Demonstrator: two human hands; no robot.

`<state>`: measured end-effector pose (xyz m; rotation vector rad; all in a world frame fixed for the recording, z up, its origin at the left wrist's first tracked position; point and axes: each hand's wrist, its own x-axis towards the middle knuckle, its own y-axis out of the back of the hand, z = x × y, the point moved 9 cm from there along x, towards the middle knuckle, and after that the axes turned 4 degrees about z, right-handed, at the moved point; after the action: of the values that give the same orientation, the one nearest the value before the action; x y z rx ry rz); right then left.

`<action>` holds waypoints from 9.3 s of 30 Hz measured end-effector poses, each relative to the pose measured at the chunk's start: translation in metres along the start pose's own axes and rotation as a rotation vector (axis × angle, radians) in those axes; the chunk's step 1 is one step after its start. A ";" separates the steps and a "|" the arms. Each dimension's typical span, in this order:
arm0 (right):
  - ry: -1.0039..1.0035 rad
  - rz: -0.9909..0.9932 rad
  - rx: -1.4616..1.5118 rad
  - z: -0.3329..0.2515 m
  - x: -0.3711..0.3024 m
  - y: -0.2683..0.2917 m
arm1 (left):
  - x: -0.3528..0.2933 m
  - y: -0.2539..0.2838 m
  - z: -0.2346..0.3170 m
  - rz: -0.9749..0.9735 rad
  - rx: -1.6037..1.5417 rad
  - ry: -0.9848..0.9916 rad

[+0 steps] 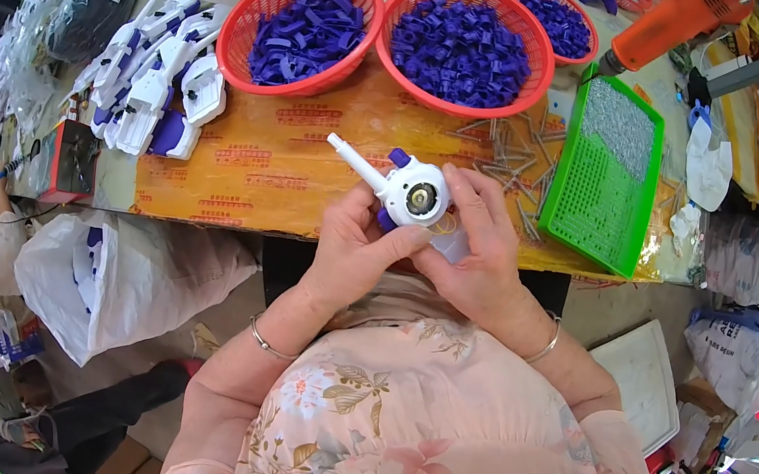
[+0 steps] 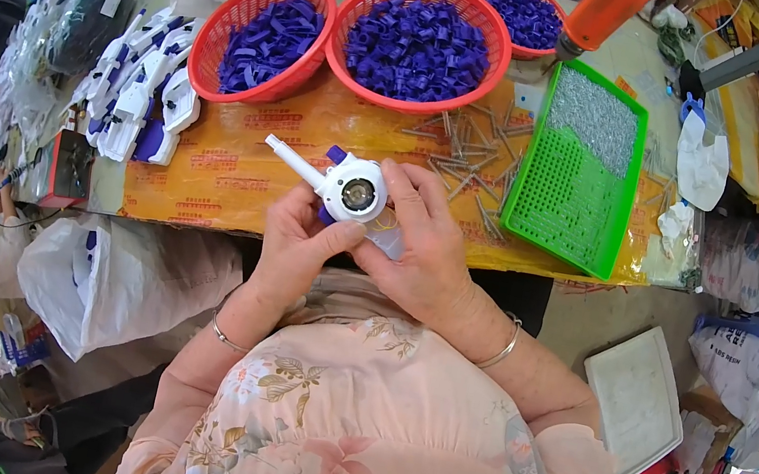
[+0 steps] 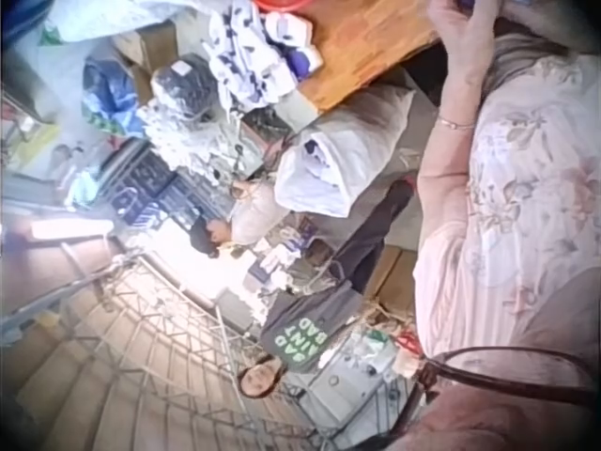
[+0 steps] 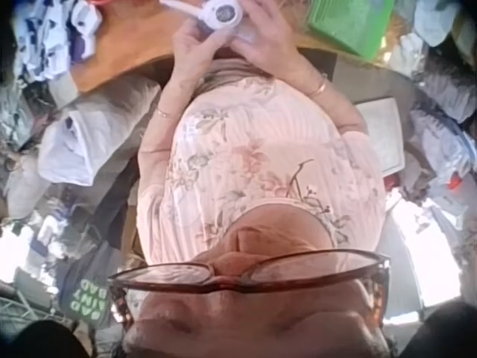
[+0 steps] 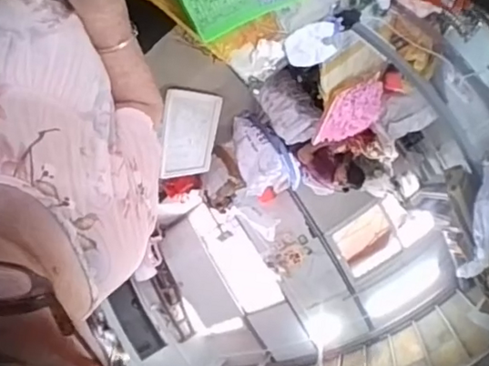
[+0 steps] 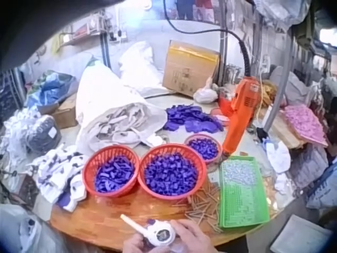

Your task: Assembling a plastic toy gun by fitting internal components together and applying glue with a glue gun.

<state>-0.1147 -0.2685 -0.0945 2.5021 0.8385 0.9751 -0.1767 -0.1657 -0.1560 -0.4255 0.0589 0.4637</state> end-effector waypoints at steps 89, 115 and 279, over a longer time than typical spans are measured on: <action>0.022 -0.129 -0.300 -0.027 0.003 0.012 | 0.007 -0.004 -0.003 -0.135 -0.144 0.037; -0.013 -0.068 -0.156 -0.021 0.005 0.012 | 0.007 -0.001 -0.006 -0.119 -0.128 0.101; -0.068 -0.024 0.013 0.005 -0.009 0.011 | -0.002 0.004 -0.004 -0.067 -0.226 0.109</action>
<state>-0.1122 -0.2828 -0.0973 2.5147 0.8552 0.8746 -0.1798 -0.1643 -0.1606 -0.6723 0.0975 0.3821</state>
